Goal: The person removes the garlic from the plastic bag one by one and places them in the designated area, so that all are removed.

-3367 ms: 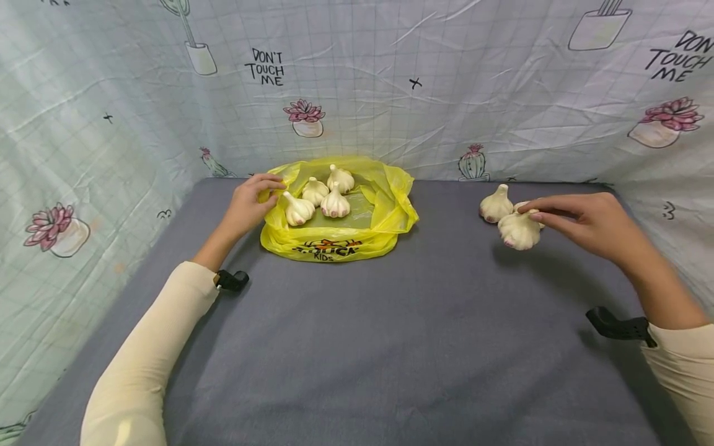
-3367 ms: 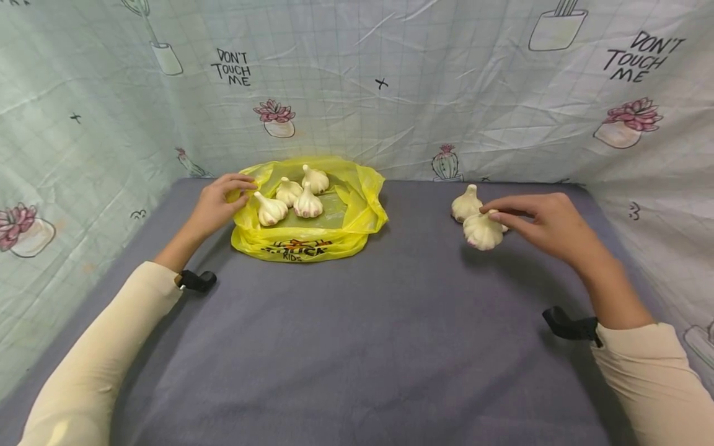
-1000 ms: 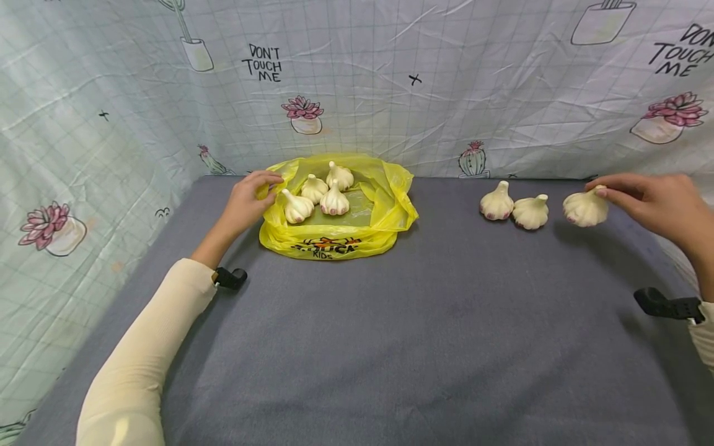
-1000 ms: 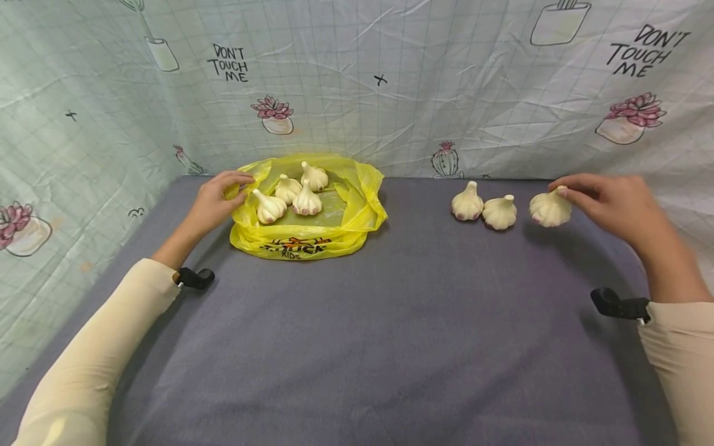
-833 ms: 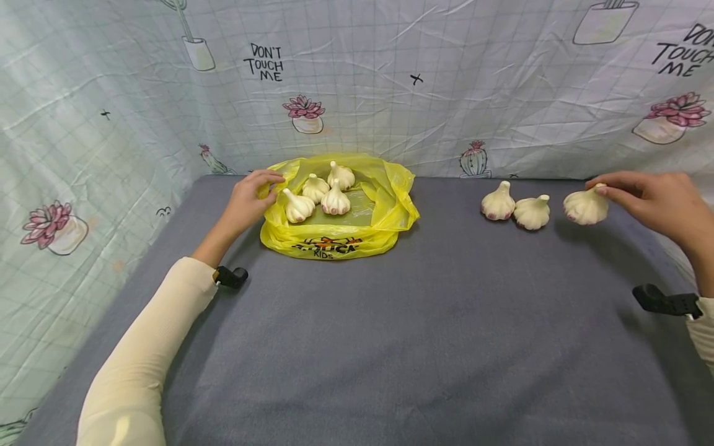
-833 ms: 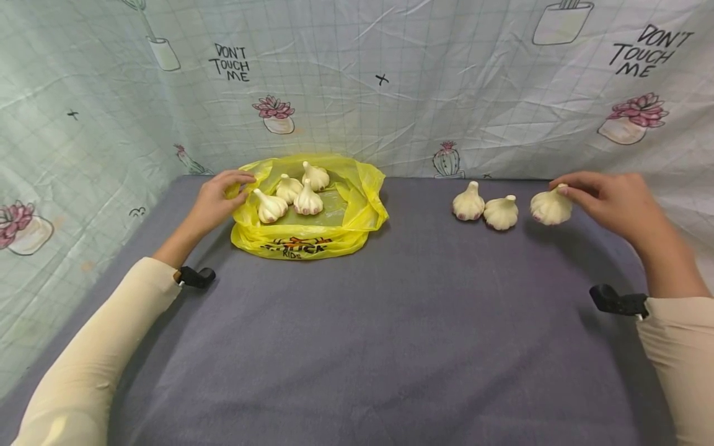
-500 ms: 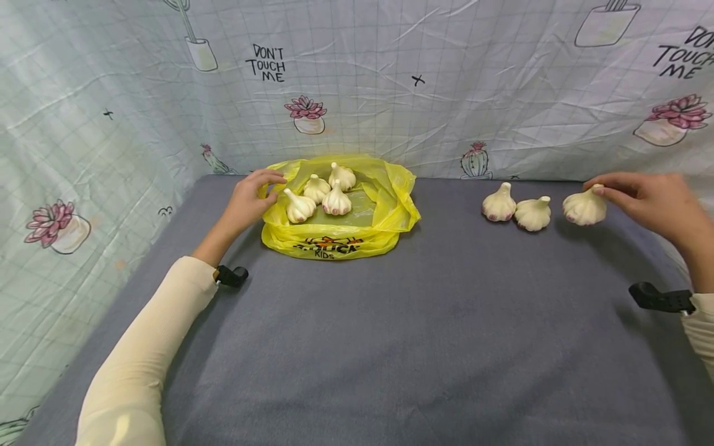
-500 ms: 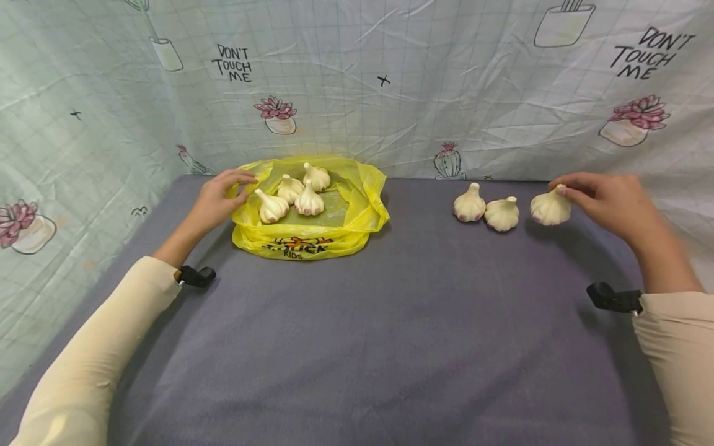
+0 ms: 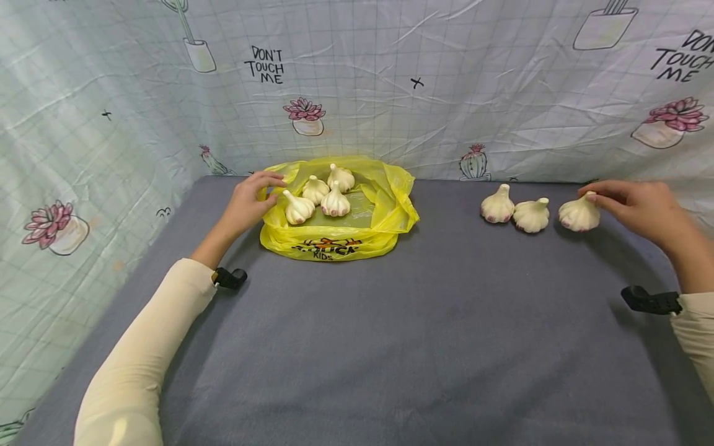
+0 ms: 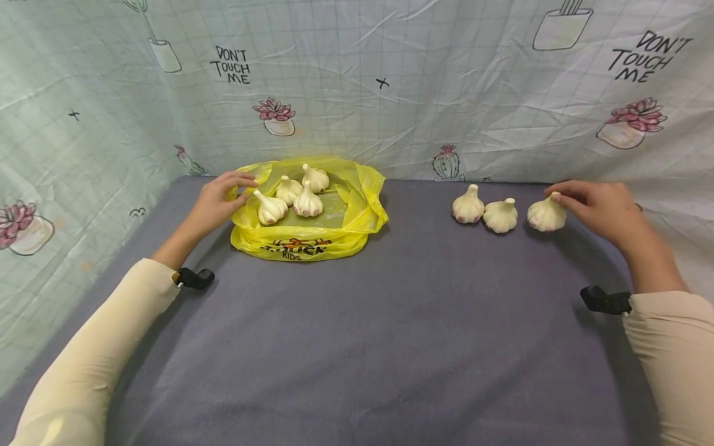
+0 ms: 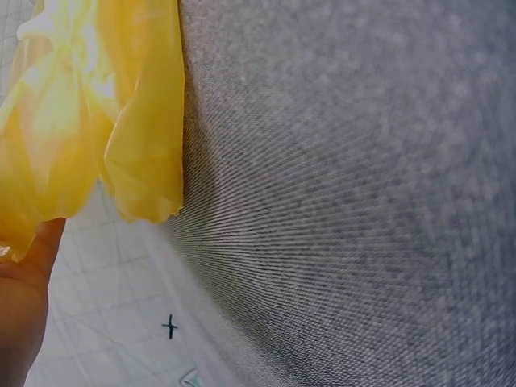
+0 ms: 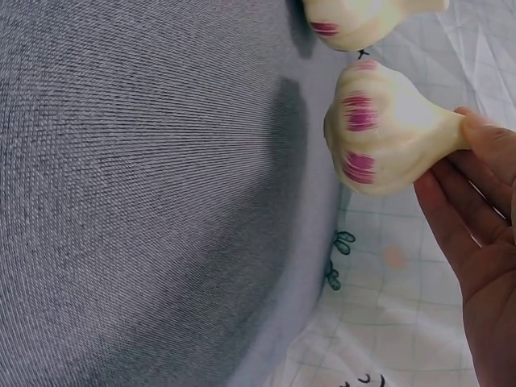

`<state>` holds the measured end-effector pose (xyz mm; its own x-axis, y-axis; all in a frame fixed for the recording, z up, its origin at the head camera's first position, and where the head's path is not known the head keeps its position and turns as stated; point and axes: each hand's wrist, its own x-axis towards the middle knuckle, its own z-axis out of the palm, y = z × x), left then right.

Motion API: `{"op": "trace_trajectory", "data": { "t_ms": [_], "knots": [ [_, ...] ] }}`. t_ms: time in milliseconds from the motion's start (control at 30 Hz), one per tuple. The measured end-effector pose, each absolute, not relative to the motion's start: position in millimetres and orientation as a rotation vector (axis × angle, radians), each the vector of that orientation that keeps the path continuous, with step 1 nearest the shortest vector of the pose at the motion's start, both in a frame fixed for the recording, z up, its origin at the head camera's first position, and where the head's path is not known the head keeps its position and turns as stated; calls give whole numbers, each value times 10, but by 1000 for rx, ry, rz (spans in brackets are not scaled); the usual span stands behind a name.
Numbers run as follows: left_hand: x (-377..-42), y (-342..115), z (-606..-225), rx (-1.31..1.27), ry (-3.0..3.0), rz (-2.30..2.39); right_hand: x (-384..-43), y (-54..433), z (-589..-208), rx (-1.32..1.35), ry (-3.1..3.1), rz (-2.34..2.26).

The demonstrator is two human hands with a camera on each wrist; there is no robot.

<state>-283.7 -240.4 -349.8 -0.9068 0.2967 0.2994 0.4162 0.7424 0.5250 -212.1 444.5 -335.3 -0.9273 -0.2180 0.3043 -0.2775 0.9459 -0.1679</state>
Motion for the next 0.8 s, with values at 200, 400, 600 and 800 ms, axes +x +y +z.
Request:
{"op": "trace_trajectory", "data": {
  "t_ms": [200,400,600,800],
  "knots": [
    [-2822,-2416,-3499,-568,-2747,-886,-2162,4458,-3435,369,-2858,319],
    [-2826,-2418,-3499,-566,-2747,-883,-2162,4426,-3485,373,-2878,322],
    [-2826,-2420,-3502,-569,-2747,-878,-2198,4349,-3457,381,-2858,347],
    [-2825,-2413,-3505,-571,-2756,-870,-2223,4312,-3458,362,-2881,361]
  ]
}}
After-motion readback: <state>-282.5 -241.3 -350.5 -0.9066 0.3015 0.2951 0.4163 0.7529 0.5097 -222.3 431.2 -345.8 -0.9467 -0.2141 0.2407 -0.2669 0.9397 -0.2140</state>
